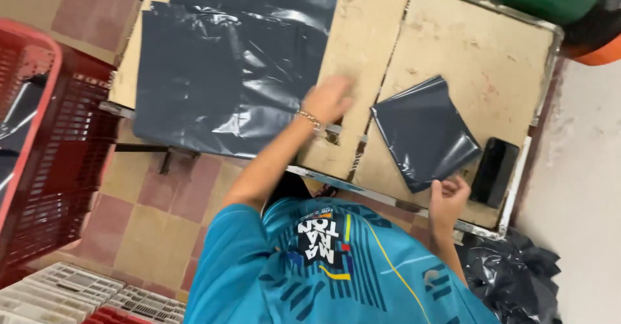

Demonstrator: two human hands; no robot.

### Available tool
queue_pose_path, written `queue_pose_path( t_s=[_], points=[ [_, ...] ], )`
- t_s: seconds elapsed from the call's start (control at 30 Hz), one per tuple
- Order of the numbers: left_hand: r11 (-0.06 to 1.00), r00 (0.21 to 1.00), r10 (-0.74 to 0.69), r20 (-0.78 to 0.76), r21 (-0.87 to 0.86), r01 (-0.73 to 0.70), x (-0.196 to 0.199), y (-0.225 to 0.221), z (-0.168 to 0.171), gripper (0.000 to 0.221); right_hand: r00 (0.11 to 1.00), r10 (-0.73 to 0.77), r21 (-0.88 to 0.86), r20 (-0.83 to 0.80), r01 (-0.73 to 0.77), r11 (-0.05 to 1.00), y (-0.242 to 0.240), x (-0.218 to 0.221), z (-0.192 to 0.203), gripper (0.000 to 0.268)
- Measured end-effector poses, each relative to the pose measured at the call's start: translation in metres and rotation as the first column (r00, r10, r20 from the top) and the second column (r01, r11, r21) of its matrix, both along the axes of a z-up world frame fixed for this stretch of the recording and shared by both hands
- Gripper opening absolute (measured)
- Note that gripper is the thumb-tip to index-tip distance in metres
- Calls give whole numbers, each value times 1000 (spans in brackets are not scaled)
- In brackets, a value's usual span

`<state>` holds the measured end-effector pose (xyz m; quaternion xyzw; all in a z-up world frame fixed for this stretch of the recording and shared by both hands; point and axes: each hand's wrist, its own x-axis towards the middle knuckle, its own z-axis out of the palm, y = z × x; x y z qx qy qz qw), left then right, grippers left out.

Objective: Folding and stacking large black plastic bags on a workbench in a factory setting.

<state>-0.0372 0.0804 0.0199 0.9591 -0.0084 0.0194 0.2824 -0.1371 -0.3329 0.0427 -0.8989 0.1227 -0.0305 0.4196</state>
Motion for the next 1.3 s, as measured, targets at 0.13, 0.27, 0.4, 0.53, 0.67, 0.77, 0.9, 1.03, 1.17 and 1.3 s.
queue_pose_path(
  t_s=[0.13, 0.27, 0.4, 0.53, 0.67, 0.77, 0.9, 1.03, 1.17, 1.3],
  points=[
    [920, 970, 192, 152, 316, -232, -19, 148, 13, 48, 955, 123, -72, 269, -107, 992, 75, -3, 40, 52],
    [867, 971, 222, 86, 439, -237, -25, 256, 44, 62, 892, 340, -97, 297, -326, 940, 186, 2, 67, 36],
    [918, 934, 202, -294, 389, -76, -7, 311, 76, 93, 776, 563, -104, 286, -559, 823, 296, 16, 69, 35],
    [932, 939, 143, -313, 363, -21, 13, 334, 63, 95, 731, 638, -55, 243, -646, 762, 381, 27, 86, 41],
    [907, 964, 83, -252, 420, 32, 25, 344, 30, 64, 800, 591, -5, 101, -593, 805, 420, 40, 89, 45],
    [912, 993, -13, -117, 407, 59, 11, 339, 17, 42, 846, 521, 7, 114, -525, 851, 422, 51, 73, 55],
    [855, 812, -338, 476, 516, 53, -32, 325, 25, 10, 863, 486, 108, 140, -501, 859, 418, 76, 56, 88],
    [858, 641, -457, 616, 495, 136, -92, 306, 107, 17, 788, 583, 299, 198, -615, 730, 401, 111, -2, 117],
    [838, 708, -462, 535, 525, 150, -123, 321, 127, 6, 722, 681, 653, 121, -575, 493, 422, 83, 56, 51],
    [805, 950, -307, 60, 548, 226, -121, 381, 99, 14, 812, 578, 421, 81, -553, 719, 405, 73, 41, 37]
  ],
)
